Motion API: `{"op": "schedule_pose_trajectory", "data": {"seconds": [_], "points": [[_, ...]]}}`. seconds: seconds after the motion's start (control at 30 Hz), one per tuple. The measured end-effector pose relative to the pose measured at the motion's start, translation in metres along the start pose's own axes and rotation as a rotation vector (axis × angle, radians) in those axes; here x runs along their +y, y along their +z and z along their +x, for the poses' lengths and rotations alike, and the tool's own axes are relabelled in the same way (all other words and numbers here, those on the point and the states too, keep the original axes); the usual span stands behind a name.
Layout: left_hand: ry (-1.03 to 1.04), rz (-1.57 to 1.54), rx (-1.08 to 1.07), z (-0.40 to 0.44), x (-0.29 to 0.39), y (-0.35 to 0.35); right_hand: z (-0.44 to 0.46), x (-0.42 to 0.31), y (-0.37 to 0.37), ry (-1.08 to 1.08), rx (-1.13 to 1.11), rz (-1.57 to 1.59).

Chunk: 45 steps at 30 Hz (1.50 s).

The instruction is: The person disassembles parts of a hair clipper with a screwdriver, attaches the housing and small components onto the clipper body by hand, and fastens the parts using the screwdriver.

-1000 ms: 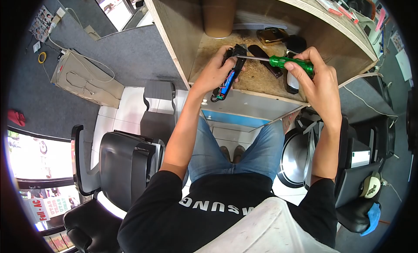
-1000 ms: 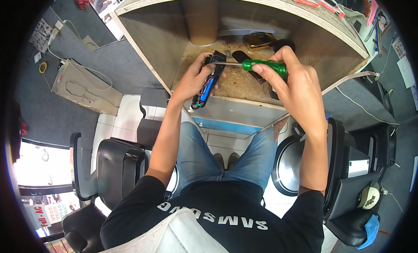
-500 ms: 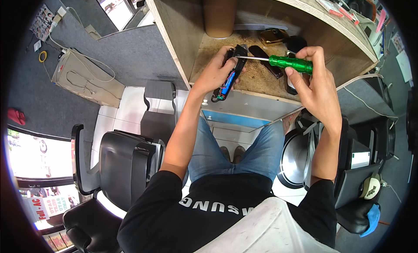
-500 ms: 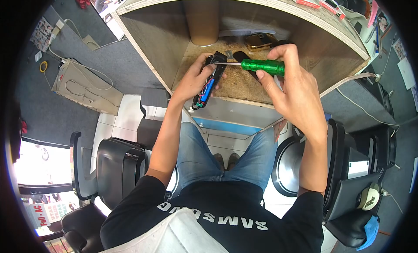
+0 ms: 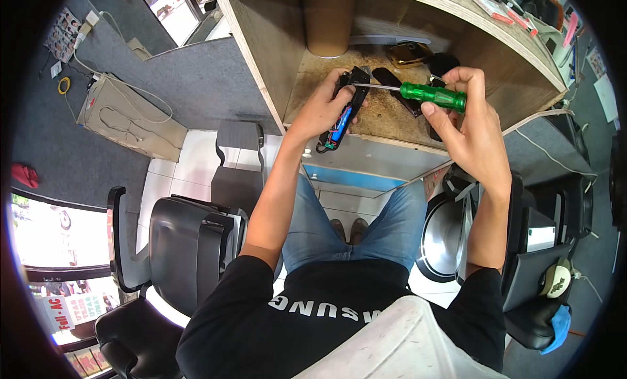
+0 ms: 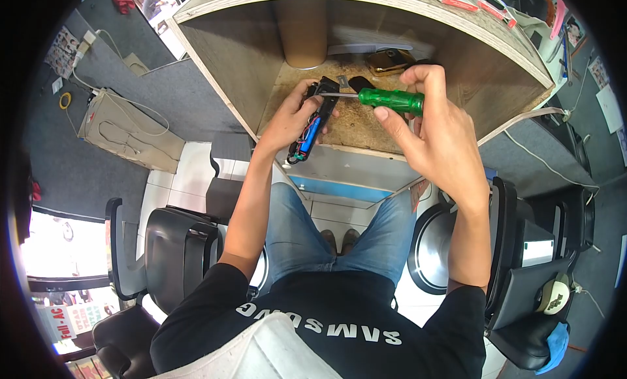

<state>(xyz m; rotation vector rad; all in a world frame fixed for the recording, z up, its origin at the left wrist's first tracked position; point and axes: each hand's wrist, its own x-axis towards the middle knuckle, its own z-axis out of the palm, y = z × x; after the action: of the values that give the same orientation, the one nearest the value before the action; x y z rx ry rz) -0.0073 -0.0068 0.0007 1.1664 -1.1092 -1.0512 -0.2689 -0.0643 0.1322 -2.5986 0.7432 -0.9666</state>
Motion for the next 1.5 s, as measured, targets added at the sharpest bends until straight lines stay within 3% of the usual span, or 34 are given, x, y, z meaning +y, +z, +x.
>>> {"op": "schedule_pose_trajectory", "data": {"seconds": [0.13, 0.23, 0.43, 0.53, 0.73, 0.83, 1.03, 1.13, 1.5], "points": [[-0.005, 0.002, 0.003, 0.000, 0.000, 0.000, 0.002, -0.003, -0.008, 0.110, -0.161, -0.129], [-0.009, -0.001, 0.005, 0.000, 0.001, 0.000, 0.002, -0.007, 0.002, 0.025, 0.009, 0.049], [-0.012, -0.006, -0.002, 0.000, 0.001, 0.000, 0.000, -0.003, -0.002, 0.106, -0.111, -0.204], [-0.016, -0.001, 0.004, 0.000, 0.002, 0.000, 0.000, -0.010, 0.006, 0.051, 0.073, 0.020], [-0.007, 0.002, -0.009, 0.002, -0.001, -0.002, -0.003, -0.007, 0.001, 0.006, -0.053, -0.121], [-0.040, 0.003, 0.005, 0.000, 0.004, 0.001, -0.003, -0.017, 0.007, -0.020, 0.077, 0.042], [-0.030, 0.008, -0.015, 0.001, 0.001, -0.001, -0.002, -0.011, 0.003, 0.040, 0.010, -0.184], [-0.028, 0.019, -0.004, 0.001, -0.001, -0.001, -0.002, -0.014, 0.006, -0.009, 0.097, -0.056], [-0.023, 0.017, -0.009, 0.002, -0.003, -0.003, -0.003, -0.011, 0.000, -0.001, -0.021, -0.203]]}}
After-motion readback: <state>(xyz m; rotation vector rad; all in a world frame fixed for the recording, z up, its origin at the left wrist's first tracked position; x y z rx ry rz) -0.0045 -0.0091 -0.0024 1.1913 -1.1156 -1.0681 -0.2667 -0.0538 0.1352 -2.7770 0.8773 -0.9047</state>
